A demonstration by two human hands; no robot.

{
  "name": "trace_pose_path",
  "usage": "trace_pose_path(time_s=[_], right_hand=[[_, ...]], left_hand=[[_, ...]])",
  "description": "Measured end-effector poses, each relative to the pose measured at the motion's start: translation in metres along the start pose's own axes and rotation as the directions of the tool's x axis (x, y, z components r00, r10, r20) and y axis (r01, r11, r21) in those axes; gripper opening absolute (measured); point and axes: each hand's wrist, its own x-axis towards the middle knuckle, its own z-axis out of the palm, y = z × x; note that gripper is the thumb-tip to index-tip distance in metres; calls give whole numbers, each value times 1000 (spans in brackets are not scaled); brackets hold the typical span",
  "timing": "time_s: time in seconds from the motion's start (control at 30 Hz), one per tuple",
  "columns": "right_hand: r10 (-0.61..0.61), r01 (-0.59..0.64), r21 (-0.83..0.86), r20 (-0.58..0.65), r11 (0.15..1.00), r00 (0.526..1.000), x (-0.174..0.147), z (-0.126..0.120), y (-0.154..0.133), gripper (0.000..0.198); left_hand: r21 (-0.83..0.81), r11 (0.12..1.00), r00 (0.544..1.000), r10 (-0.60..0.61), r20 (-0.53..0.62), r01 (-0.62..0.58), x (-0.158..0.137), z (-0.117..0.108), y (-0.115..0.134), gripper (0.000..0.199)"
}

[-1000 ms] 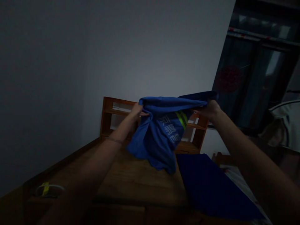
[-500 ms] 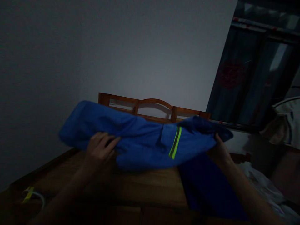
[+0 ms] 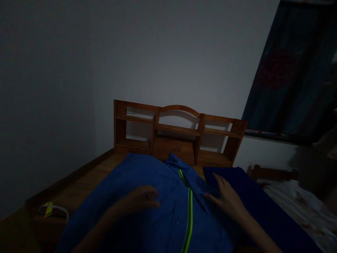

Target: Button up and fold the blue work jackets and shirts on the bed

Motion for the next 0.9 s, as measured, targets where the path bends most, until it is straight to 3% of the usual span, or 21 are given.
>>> trace_pose_path(time_s=[0.03,0.07,0.13,0.2,0.33,0.47,0.57,0.67,0.77,0.9], right_hand=[[-51,54,-27,98,998,994,9,8,-12,88],[-78,90,-49,196,995,977,18,17,-23,84],[-79,113,-86,332,990,940,34,30,-35,56],[-42,88,-114,360,990,932,53,32,-34,31],[71,-45,-133,197,990,978,92,17,1,34],[224,-201,-210,96,957,970,115,13,43,32],[255,-250,-243,-13,937,967,115,19,53,38],[187,-184,82,-38,980,982,102,26,37,33],[50,-70,488,53,870,997,79,38,12,29],[3,-82,609,129,789,992,50,64,3,26]], left_hand=[[-61,994,992,94,86,-89,25,11,2,35],[-83,981,981,180,68,-174,51,23,3,37],[-120,949,952,299,61,-291,95,51,5,40],[-169,933,938,337,87,-319,127,79,7,44],[-190,940,950,304,77,-285,156,121,15,62],[-51,993,988,110,110,-105,169,152,23,82],[80,996,998,41,52,-45,175,170,22,91],[102,994,999,43,-2,-43,176,177,17,91],[16,990,989,144,-29,-143,171,177,18,68],[-200,966,986,156,-53,-163,165,177,32,31]])
